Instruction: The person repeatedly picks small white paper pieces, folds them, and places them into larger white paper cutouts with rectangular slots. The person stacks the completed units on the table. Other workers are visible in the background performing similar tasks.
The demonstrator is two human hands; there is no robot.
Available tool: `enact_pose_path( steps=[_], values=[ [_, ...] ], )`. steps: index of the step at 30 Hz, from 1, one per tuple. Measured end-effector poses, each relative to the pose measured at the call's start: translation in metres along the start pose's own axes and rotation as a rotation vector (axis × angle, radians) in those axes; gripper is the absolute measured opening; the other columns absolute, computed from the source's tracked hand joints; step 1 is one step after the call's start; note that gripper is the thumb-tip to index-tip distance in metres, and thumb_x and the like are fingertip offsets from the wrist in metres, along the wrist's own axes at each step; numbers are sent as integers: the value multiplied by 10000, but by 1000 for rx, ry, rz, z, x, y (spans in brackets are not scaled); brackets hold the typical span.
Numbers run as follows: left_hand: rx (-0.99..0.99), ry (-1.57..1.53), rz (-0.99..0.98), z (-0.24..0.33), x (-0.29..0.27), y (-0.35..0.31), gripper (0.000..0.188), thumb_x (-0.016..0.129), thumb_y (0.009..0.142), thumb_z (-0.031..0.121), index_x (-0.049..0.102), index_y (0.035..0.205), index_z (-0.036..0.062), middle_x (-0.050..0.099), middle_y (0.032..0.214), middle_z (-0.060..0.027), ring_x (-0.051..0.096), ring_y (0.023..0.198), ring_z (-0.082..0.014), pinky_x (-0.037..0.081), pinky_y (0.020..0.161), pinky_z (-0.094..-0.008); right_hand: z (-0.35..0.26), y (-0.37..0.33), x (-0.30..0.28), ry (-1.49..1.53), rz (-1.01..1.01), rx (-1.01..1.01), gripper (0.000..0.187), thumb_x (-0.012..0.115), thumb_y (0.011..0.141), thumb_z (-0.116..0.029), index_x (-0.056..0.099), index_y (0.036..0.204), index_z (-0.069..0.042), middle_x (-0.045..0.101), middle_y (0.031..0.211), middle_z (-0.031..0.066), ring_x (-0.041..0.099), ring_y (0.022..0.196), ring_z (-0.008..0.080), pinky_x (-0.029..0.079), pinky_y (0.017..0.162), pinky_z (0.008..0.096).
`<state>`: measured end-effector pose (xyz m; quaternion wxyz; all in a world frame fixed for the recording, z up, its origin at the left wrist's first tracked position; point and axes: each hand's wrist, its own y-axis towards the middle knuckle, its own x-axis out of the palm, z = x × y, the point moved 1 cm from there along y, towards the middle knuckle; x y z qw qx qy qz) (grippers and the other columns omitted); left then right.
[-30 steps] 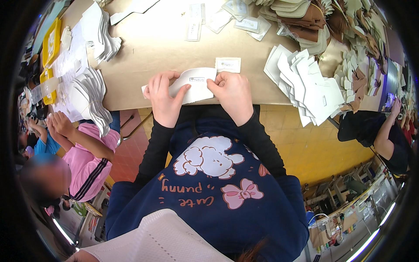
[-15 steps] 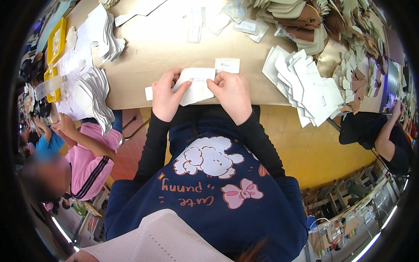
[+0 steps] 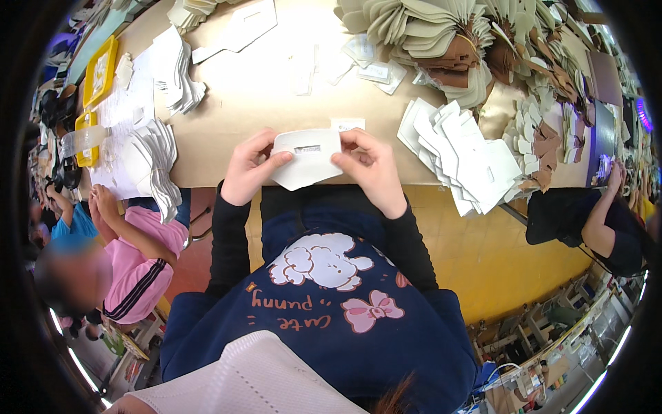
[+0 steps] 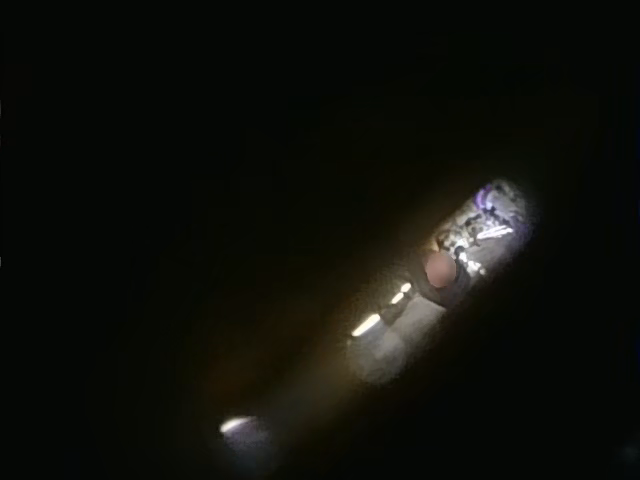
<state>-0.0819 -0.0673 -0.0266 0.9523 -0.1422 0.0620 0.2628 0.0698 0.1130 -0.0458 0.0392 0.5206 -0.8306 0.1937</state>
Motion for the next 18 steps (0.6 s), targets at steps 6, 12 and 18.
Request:
enact_pose_path(
  steps=[6,12,18],
  values=[
    [-381,-815,-153,-2,6,-1,409,563,999,97,499,1378,-42,661,1102,-73,631,910,-103,519,795,-269,-7,-6,4,101,96,148,219,689,937,-111,668,1093,41,698,853,23,607,679,38,454,542,183],
    [-333,-575,-198,-3,5,0,391,600,964,49,540,1328,-78,688,1132,-132,677,1002,-156,535,861,-260,-9,-10,6,161,113,167,235,689,939,-120,669,1106,44,702,862,37,611,691,37,458,534,172],
    [-182,-522,-91,-7,12,0,364,593,953,8,562,1303,-85,689,1142,-147,674,1012,-158,537,871,-271,-9,-14,9,74,162,125,250,687,940,-109,660,1126,56,694,874,38,608,705,38,462,535,177]
  ],
)
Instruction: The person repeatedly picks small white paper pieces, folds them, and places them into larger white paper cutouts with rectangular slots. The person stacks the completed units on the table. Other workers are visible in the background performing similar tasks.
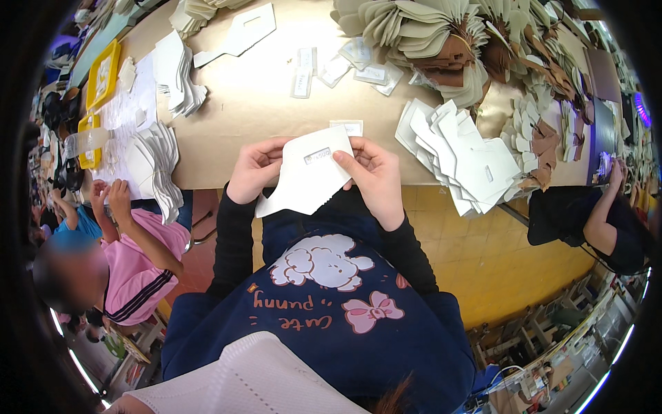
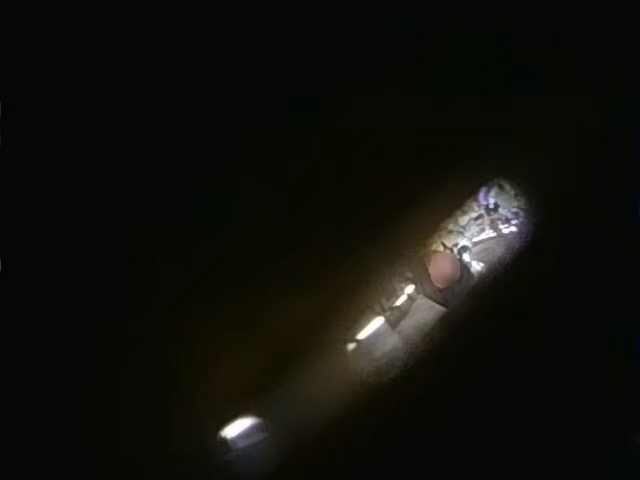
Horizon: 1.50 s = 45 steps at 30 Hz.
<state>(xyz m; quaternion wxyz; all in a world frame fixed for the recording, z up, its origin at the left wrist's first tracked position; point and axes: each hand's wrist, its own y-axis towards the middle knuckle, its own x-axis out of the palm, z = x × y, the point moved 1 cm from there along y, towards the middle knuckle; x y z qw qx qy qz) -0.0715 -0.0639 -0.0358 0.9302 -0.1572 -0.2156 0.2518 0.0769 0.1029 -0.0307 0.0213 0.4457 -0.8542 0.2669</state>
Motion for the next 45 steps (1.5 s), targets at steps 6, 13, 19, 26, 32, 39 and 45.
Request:
enact_pose_path(
  steps=[6,13,19,26,32,39,45],
  values=[
    [8,85,-8,2,-2,0,331,571,944,-35,595,1270,-82,684,1166,-144,676,1027,-162,545,887,-271,1,-4,-1,-34,-33,-49,247,678,942,-79,653,1141,66,689,888,38,598,710,36,455,537,178],
    [-41,87,27,1,-4,-5,279,591,908,-56,650,1179,-89,719,1060,-135,680,960,-156,533,857,-276,4,-5,-1,-41,-30,-52,252,670,949,-77,647,1153,69,687,888,33,592,711,33,452,539,176],
    [-120,48,9,-6,-9,2,196,632,944,58,657,1098,-62,703,943,-75,664,856,-98,533,752,-239,2,-6,-2,-376,-54,-352,167,701,880,-33,719,1045,-12,681,816,34,594,649,69,449,526,235],
    [-62,153,159,-29,-22,23,147,590,981,140,651,1011,9,652,819,-26,614,734,-82,486,687,-232,-3,-21,7,-739,-454,-943,164,765,742,6,765,875,-90,625,703,9,591,566,166,450,518,281],
    [176,654,384,-26,-26,37,233,650,936,111,657,1138,-6,648,788,-34,586,664,-94,466,618,-246,16,14,-11,-412,-374,-131,115,656,908,-34,677,1008,19,657,1178,133,632,1071,207,490,935,320],
    [461,1099,562,-19,-11,22,276,684,871,123,688,1145,83,648,1138,-86,575,1101,-295,453,940,-404,2,27,-53,-331,-171,-157,92,634,924,-7,660,999,40,606,1222,87,577,1063,126,445,918,254],
    [345,1646,145,-47,3,9,572,603,920,431,491,1461,283,338,1596,-35,279,1467,-368,215,1119,-684,-8,5,-53,-557,-329,-92,95,661,901,-16,663,979,37,671,904,43,602,822,120,489,763,261]
  ],
)
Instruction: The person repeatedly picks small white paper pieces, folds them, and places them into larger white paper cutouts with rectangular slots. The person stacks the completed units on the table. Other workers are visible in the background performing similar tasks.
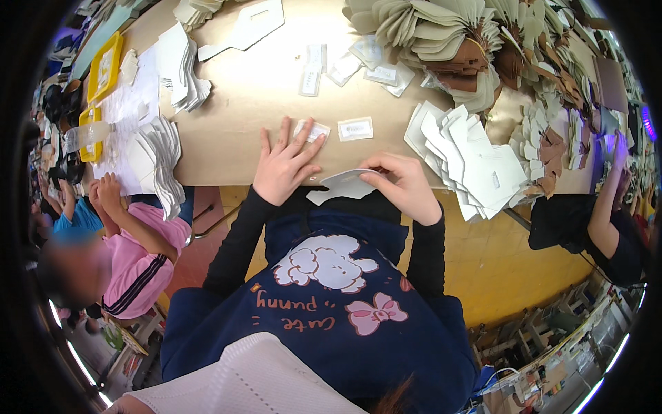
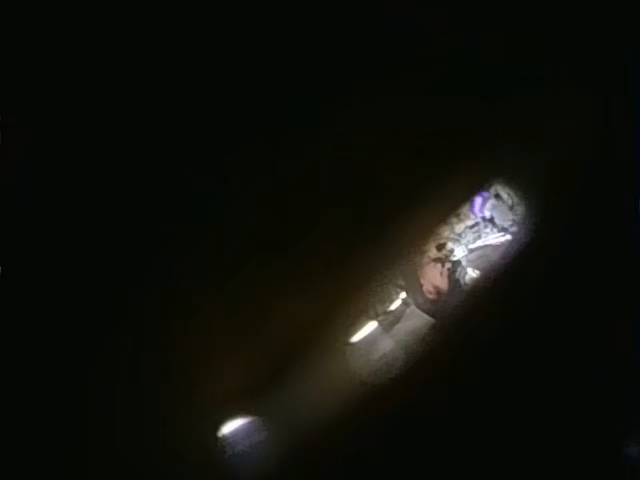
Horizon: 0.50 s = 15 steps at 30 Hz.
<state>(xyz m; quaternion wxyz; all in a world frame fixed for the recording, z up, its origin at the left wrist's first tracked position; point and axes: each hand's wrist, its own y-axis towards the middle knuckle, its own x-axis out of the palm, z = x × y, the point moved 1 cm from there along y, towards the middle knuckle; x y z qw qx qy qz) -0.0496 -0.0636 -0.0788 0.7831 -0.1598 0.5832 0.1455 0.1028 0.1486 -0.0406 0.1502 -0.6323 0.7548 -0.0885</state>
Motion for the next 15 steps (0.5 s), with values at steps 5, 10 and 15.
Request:
enact_pose_path(
  steps=[5,10,15],
  values=[
    [-124,15,-5,11,11,-9,634,594,916,459,376,1510,414,152,1661,-47,108,1490,-473,103,1051,-806,4,14,20,152,-99,-60,83,627,929,-27,627,996,22,599,1307,159,588,1176,226,465,981,333],
    [-237,-43,-37,20,11,-7,623,608,943,313,374,1512,410,72,1671,-91,33,1471,-544,63,1001,-846,14,35,34,147,-135,-139,80,582,965,-54,530,927,-6,307,1590,211,414,1416,327,358,1128,402],
    [-309,-287,194,20,1,-10,639,655,924,264,400,1509,237,334,1571,-145,275,1432,-453,250,1060,-707,12,22,24,-30,-13,-191,130,575,971,-79,496,898,-6,331,1581,212,492,1357,322,407,1056,363]
  ],
)
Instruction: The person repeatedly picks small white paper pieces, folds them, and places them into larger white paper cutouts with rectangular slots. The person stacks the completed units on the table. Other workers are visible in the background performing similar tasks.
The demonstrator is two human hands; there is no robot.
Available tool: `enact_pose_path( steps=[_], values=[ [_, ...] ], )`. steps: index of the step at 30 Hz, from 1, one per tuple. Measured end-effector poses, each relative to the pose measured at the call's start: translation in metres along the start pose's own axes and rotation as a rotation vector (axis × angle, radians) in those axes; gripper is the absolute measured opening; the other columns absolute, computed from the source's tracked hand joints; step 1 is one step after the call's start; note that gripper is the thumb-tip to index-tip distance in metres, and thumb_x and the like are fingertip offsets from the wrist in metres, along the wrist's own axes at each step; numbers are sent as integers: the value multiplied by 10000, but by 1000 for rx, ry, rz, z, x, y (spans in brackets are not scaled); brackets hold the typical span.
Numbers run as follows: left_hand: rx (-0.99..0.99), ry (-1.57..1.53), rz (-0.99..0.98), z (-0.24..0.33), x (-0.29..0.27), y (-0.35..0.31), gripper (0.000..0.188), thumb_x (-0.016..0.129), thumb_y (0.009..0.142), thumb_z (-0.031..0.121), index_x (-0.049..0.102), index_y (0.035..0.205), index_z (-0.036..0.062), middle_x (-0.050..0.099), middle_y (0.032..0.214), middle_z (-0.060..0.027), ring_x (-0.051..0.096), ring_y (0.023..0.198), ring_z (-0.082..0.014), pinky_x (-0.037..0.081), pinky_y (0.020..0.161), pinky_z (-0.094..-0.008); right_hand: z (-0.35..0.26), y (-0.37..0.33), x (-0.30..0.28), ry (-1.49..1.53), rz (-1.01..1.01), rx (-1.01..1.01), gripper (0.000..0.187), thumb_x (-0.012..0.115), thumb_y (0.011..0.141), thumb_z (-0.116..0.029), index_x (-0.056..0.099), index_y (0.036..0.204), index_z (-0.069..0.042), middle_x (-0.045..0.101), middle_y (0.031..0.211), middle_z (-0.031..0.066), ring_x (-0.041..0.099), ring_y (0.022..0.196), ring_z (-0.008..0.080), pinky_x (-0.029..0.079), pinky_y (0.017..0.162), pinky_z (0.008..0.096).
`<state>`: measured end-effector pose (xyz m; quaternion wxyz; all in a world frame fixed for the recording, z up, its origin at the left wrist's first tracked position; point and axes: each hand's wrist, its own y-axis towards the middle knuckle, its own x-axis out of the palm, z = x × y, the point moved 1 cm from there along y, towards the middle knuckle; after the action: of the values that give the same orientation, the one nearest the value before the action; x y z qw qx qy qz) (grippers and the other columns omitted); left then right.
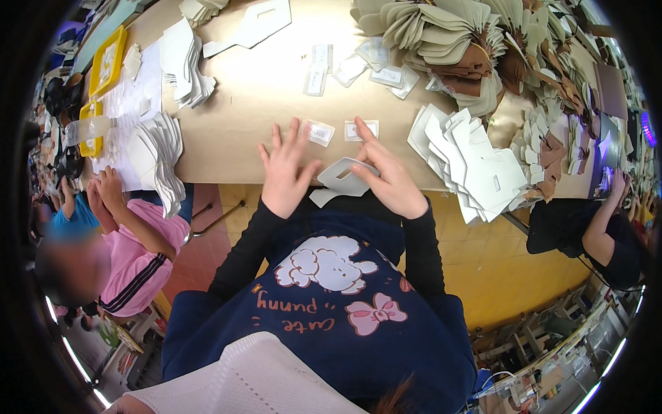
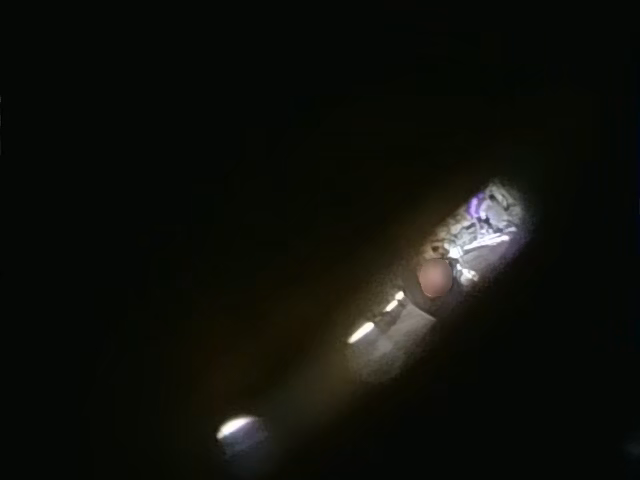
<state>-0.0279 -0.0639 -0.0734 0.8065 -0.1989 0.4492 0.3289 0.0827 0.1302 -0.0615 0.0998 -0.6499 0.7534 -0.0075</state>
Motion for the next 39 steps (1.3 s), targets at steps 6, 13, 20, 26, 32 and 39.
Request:
enact_pose_path(
  steps=[6,13,20,26,32,39],
  values=[
    [-122,-398,132,-11,-14,31,389,642,929,142,598,1305,51,626,1287,-139,601,1138,-279,468,939,-365,-16,-21,-12,-8,-53,112,14,603,910,13,613,900,10,646,1164,139,645,931,181,510,814,289],
    [-238,-903,-478,3,-35,17,236,619,977,178,678,1108,-9,730,910,-79,676,856,-144,511,780,-294,-24,-22,11,357,314,153,150,661,943,-29,671,1059,66,695,946,62,633,847,81,509,753,224],
    [-56,-377,-283,-23,-59,28,207,643,913,162,672,1075,35,682,844,-183,671,792,-353,521,699,-397,-16,8,44,334,348,384,177,668,954,-110,663,991,63,686,822,44,628,696,62,510,587,206],
    [162,-407,-216,-41,-62,59,195,627,925,83,664,1101,10,664,933,-153,674,865,-263,528,759,-340,-23,13,38,308,199,338,178,692,931,-114,686,964,61,679,739,42,608,608,60,486,521,208],
    [189,-326,-23,-31,-24,74,198,695,874,74,676,1061,14,613,871,-109,648,833,-223,520,725,-319,-25,-10,7,41,-83,191,137,725,880,-56,737,971,46,707,744,62,629,579,73,515,515,211],
    [-93,-451,-120,-31,-24,66,114,683,852,60,683,960,24,623,830,-84,609,730,-220,498,681,-331,-17,-11,12,76,-90,265,146,719,892,-61,726,979,56,706,754,58,641,608,69,527,531,208]
  ],
)
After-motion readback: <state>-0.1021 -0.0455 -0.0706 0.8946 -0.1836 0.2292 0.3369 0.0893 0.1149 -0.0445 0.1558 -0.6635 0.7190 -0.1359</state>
